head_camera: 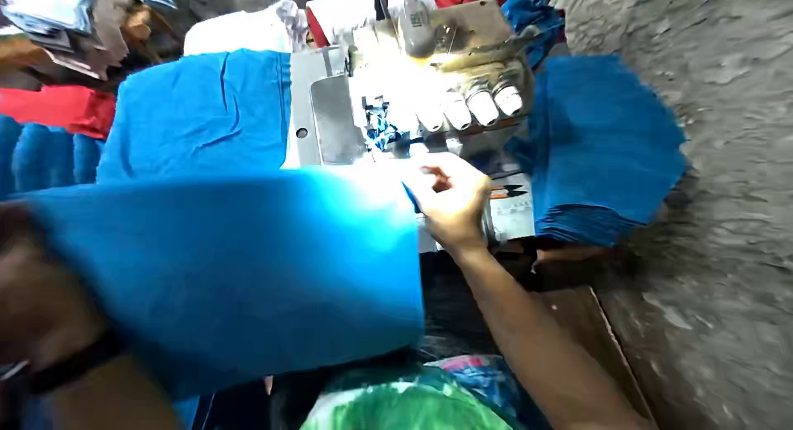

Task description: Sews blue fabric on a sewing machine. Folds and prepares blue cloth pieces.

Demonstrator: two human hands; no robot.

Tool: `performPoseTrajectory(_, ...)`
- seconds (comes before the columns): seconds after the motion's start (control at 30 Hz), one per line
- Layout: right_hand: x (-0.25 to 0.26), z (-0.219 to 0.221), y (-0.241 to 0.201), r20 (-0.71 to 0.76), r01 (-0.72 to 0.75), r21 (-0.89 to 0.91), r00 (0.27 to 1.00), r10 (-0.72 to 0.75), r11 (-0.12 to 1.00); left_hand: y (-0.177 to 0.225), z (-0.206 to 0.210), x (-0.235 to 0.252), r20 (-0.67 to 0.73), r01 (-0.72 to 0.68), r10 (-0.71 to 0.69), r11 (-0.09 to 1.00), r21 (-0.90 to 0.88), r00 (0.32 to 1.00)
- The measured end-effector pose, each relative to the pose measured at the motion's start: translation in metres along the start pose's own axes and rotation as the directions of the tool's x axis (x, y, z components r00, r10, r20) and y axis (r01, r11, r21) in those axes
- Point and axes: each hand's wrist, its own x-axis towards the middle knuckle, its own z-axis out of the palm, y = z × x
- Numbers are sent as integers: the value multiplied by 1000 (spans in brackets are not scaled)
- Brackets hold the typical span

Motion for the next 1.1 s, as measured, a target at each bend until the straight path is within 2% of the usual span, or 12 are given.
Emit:
performPoseTrajectory(0.07,3,25,32,20,-65,-108,998,67,992,15,40,-25,105,-316,326,944,-98,940)
performPoseTrajectory(0.13,2,30,39,20,-127,-123,991,130,984,49,83,-77,164,-560,596,799,-218,786)
performPoseTrajectory(0.2,3,30,36,43,-154,-62,987,157,986,68,127,-122,256,-599,715,690,-407,650)
performPoseTrajectory(0.23,3,29,35,63,-168,-28,984,169,985,70,144,-136,303,-576,730,675,-461,613)
performPoseTrajectory(0.27,5,29,35,74,-184,-14,980,185,983,69,156,-144,323,-557,728,677,-481,605)
performPoseTrajectory(0.47,16,22,38,73,-269,67,962,264,961,70,178,-151,215,-527,670,708,-470,710)
performPoseTrajectory(0.57,11,9,40,74,-277,115,960,270,954,77,183,-140,221,-531,674,708,-466,705)
performPoseTrajectory(0.7,-11,-12,51,173,-327,126,937,304,936,80,184,-139,218,-524,670,709,-473,710)
performPoseTrajectory(0.87,-37,-16,44,242,-394,16,893,378,919,84,184,-141,193,-537,673,703,-467,714)
performPoseTrajectory(0.97,-48,-6,40,368,-420,-68,832,414,905,84,184,-140,186,-569,702,679,-464,687)
performPoseTrajectory(1.07,-72,6,24,444,-470,9,792,418,882,71,151,-135,329,-587,718,694,-418,614)
performPoseTrajectory(1.1,-86,9,17,455,-472,38,793,405,881,55,127,-133,327,-583,700,712,-391,635)
